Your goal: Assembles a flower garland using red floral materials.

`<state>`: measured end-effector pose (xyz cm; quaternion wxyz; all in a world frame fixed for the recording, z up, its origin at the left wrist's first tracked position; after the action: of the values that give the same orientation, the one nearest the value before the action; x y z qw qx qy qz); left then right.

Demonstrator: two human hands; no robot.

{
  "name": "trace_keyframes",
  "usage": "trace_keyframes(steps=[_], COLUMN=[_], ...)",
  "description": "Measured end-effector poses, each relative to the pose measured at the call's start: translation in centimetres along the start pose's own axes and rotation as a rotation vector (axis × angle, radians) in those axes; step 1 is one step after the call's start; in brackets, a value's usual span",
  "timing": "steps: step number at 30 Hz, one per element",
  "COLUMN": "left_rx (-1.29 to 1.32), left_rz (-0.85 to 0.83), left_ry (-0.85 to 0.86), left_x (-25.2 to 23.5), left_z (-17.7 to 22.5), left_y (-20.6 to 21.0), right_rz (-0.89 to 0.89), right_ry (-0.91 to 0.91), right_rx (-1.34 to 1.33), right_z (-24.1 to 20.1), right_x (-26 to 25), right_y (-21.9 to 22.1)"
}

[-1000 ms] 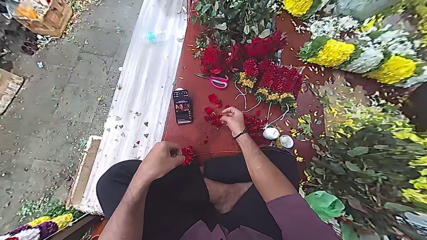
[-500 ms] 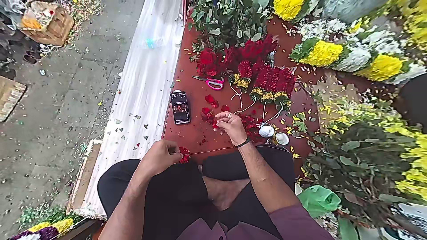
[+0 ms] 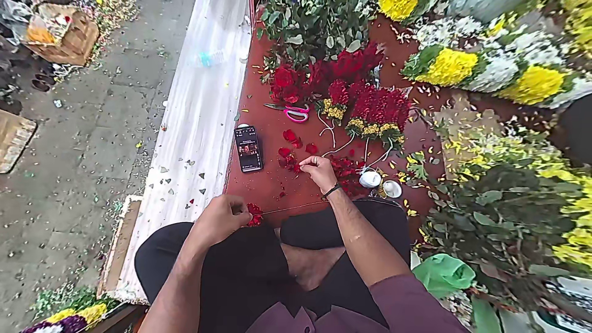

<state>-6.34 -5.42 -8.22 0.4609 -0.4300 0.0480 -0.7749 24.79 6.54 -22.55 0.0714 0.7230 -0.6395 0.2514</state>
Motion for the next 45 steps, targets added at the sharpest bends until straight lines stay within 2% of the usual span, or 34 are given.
trace_keyframes(steps=[6, 9, 13, 19, 33, 40, 45], left_rx=[0.008, 0.008, -0.005, -0.003, -0.004, 0.014, 0.028], left_rz=[0.009, 0.010, 0.015, 0.014, 0.018, 0.021, 0.023], left_ry=[0.002, 0.005, 0.015, 0.020, 0.001, 0.010, 0.023], left_x=[0.1, 0.1, 0.1, 0.1, 0.0, 0.1, 0.1], left_z=[-0.2, -0.2, -0.2, 0.0, -0.3, -0.3, -0.4], left_y=[0.1, 0.0, -0.1, -0.2, -0.1, -0.1, -0.1], right_rz=[0.021, 0.035, -0.034, -0.092, -0.185, -0.213, -0.280], right_ry=[0.081, 0.050, -0.003, 0.024, -0.056, -0.031, -0.119], right_rx=[-0.138, -0.133, -0.213, -0.274, -0.216, -0.272, -0.214], right_z=[-0.7, -0.5, -0.2, -0.9, -2.4, -2.7, -3.9], right_x=[0.1, 0.0, -0.1, 0.6, 1.4, 1.6, 3.3], right_y=[-0.2, -0.4, -0.4, -0.4, -0.5, -0.2, -0.3])
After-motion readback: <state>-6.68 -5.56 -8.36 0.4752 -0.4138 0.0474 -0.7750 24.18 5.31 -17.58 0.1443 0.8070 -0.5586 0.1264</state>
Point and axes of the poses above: each hand's wrist, its own x-axis away from the middle knuckle, its own y-axis out of the palm, z = x × y, the point moved 2 cm from there along -x, towards the middle knuckle, and after that the axes turned 7 degrees about -x, right-handed, at the moved point
